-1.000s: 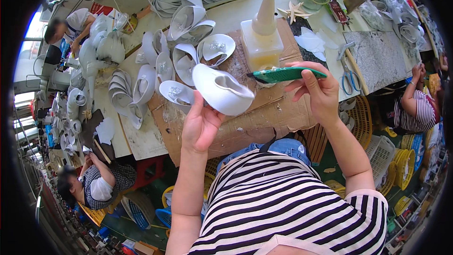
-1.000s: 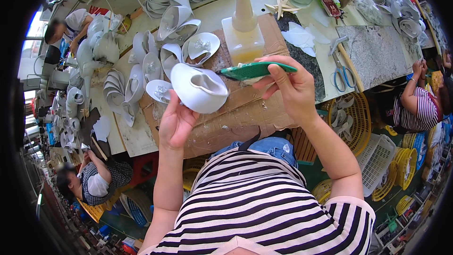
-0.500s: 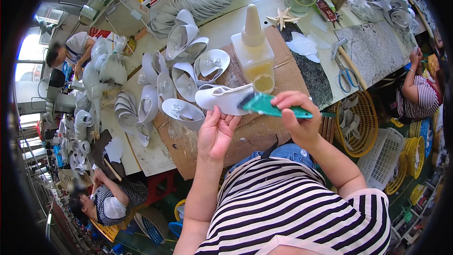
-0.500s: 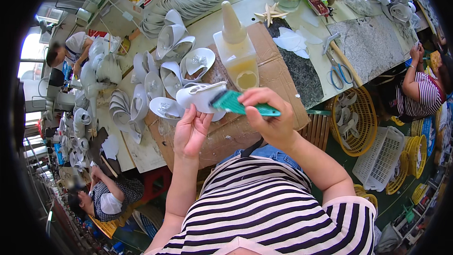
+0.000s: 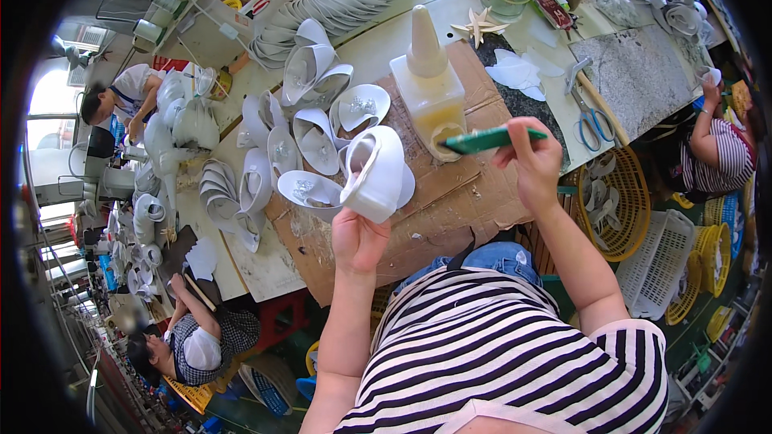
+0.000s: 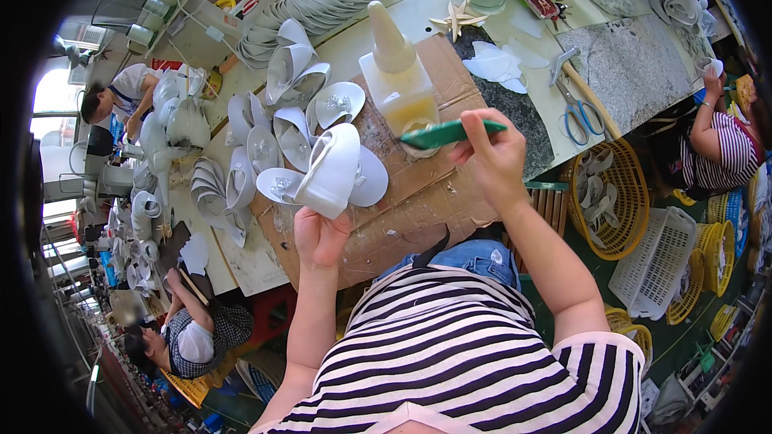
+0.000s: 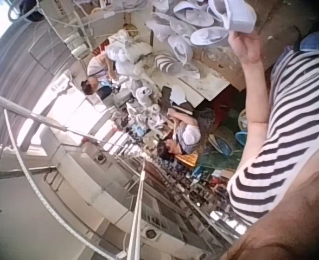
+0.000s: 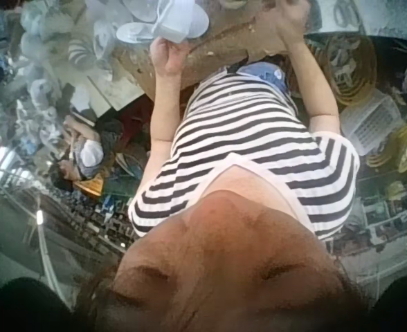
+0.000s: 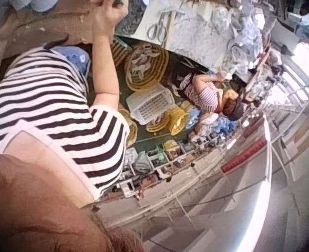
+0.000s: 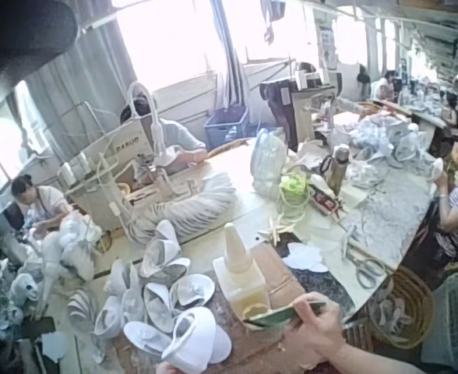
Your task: The recorder applies glue to white shoe upper components using a brush and organizes them into baskets.
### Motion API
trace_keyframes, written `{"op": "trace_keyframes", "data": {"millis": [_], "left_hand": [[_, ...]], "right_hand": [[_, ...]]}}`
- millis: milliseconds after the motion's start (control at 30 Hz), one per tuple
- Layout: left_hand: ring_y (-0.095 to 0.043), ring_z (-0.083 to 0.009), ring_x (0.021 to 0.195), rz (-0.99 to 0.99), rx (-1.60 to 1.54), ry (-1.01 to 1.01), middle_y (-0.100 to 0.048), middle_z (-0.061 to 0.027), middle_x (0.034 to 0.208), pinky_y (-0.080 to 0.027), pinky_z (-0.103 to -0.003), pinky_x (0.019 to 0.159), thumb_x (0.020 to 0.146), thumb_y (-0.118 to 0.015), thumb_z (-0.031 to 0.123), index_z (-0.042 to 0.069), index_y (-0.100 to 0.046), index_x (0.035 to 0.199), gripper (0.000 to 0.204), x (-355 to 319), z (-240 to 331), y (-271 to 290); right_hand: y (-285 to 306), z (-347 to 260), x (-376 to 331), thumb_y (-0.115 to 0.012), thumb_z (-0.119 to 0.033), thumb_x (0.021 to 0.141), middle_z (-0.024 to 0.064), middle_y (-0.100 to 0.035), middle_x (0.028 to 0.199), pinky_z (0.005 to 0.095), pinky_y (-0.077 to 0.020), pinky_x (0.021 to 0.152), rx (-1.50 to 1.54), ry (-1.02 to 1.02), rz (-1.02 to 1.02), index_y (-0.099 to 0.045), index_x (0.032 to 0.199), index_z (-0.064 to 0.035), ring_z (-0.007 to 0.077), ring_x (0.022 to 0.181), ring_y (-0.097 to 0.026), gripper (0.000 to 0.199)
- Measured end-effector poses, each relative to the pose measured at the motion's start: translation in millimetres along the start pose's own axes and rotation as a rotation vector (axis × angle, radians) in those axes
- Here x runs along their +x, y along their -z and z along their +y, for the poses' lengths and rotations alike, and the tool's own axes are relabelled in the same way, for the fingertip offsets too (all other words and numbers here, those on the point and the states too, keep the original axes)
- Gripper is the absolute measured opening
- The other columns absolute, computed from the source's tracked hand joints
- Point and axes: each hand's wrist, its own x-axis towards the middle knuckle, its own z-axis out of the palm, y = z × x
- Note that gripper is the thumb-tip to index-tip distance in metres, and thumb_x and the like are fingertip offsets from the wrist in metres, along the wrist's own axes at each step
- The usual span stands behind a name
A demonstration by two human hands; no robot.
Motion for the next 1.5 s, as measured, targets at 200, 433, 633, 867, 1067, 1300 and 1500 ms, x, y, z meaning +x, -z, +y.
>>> {"op": "trace_keyframes", "data": {"millis": [200, 433, 633, 867, 1067, 1300, 1500], "left_hand": [[-0.059, -0.0270, 0.117, -0.043, 0.075, -0.055, -0.058, -0.0145, 0.131, -0.054, -0.042, 0.095, 0.100, -0.039, 0.014, 0.003, -0.054, 0.127, 0.033, -9.4, -4.0, 3.9], [-0.064, -0.0272, 0.108, -0.043, -0.051, -0.081, -0.062, -0.0184, 0.122, -0.058, -0.039, 0.088, 0.098, -0.039, 0.013, -0.004, -0.053, 0.123, 0.033, -5.1, -0.7, 13.6], [-0.059, -0.0265, 0.116, -0.021, 0.058, -0.074, -0.059, -0.0147, 0.129, -0.051, -0.040, 0.097, 0.100, -0.041, 0.016, 0.000, -0.054, 0.125, 0.032, 1.6, -10.8, 11.9], [-0.061, -0.0265, 0.106, -0.017, 0.314, -0.103, -0.059, -0.0184, 0.122, -0.051, -0.039, 0.091, 0.103, -0.040, 0.025, 0.012, -0.054, 0.126, 0.030, -0.2, -23.8, -5.8], [-0.061, -0.0280, 0.056, -0.146, 0.318, -0.074, -0.060, -0.0329, 0.108, -0.051, -0.032, 0.049, 0.104, -0.033, 0.022, 0.013, -0.048, 0.133, 0.034, -9.9, 0.8, 22.8], [-0.062, -0.0340, 0.048, -0.245, 0.340, -0.001, -0.050, -0.0395, 0.126, -0.048, -0.032, 0.037, 0.096, -0.036, 0.004, 0.016, -0.040, 0.143, 0.049, -16.1, -3.8, 3.9], [-0.060, -0.0315, 0.045, -0.245, 0.397, -0.053, -0.053, -0.0219, 0.133, -0.048, -0.032, 0.034, 0.096, -0.036, 0.001, 0.018, -0.042, 0.143, 0.050, -18.6, 12.8, 22.8]], "right_hand": [[8.0, 59.9, 21.1, -0.065, -0.005, 0.090, 0.0088, -0.067, 0.087, 0.0255, -0.0498, 0.056, -0.662, 0.448, -0.239, -0.065, 0.102, -0.0004, 0.0121, 0.063, -0.063, 0.013], [26.3, 57.0, 21.1, -0.061, -0.014, 0.095, 0.0055, -0.066, 0.075, 0.0233, -0.0480, 0.050, -0.324, -0.175, -0.033, -0.065, 0.097, -0.0002, 0.0110, 0.055, -0.061, 0.014], [-44.1, -11.1, -19.6, -0.058, -0.021, 0.098, 0.0079, -0.067, 0.077, 0.0220, -0.0463, 0.045, 0.121, -0.215, -0.207, -0.063, 0.103, 0.0020, 0.0119, 0.053, -0.062, 0.024], [-44.6, -6.6, -15.0, -0.061, -0.009, 0.094, 0.0100, -0.068, 0.081, 0.0240, -0.0513, 0.053, -0.253, 0.425, -0.156, -0.064, 0.106, 0.0027, 0.0156, 0.058, -0.064, 0.017], [-27.5, -37.4, -40.4, -0.070, -0.001, 0.083, 0.0161, -0.068, 0.094, 0.0280, -0.0549, 0.056, -0.271, 0.539, -0.422, -0.068, 0.106, 0.0014, 0.0218, 0.069, -0.068, 0.023], [-38.9, -34.1, -1.9, -0.070, -0.008, 0.084, 0.0144, -0.068, 0.099, 0.0314, -0.0555, 0.066, -0.437, 0.803, -0.491, -0.068, 0.108, -0.0007, 0.0243, 0.078, -0.069, 0.025], [-15.5, -47.7, -28.7, -0.068, -0.014, 0.089, 0.0123, -0.068, 0.089, 0.0289, -0.0541, 0.059, -0.445, 0.627, -0.481, -0.068, 0.109, -0.0010, 0.0201, 0.071, -0.068, 0.024]]}}
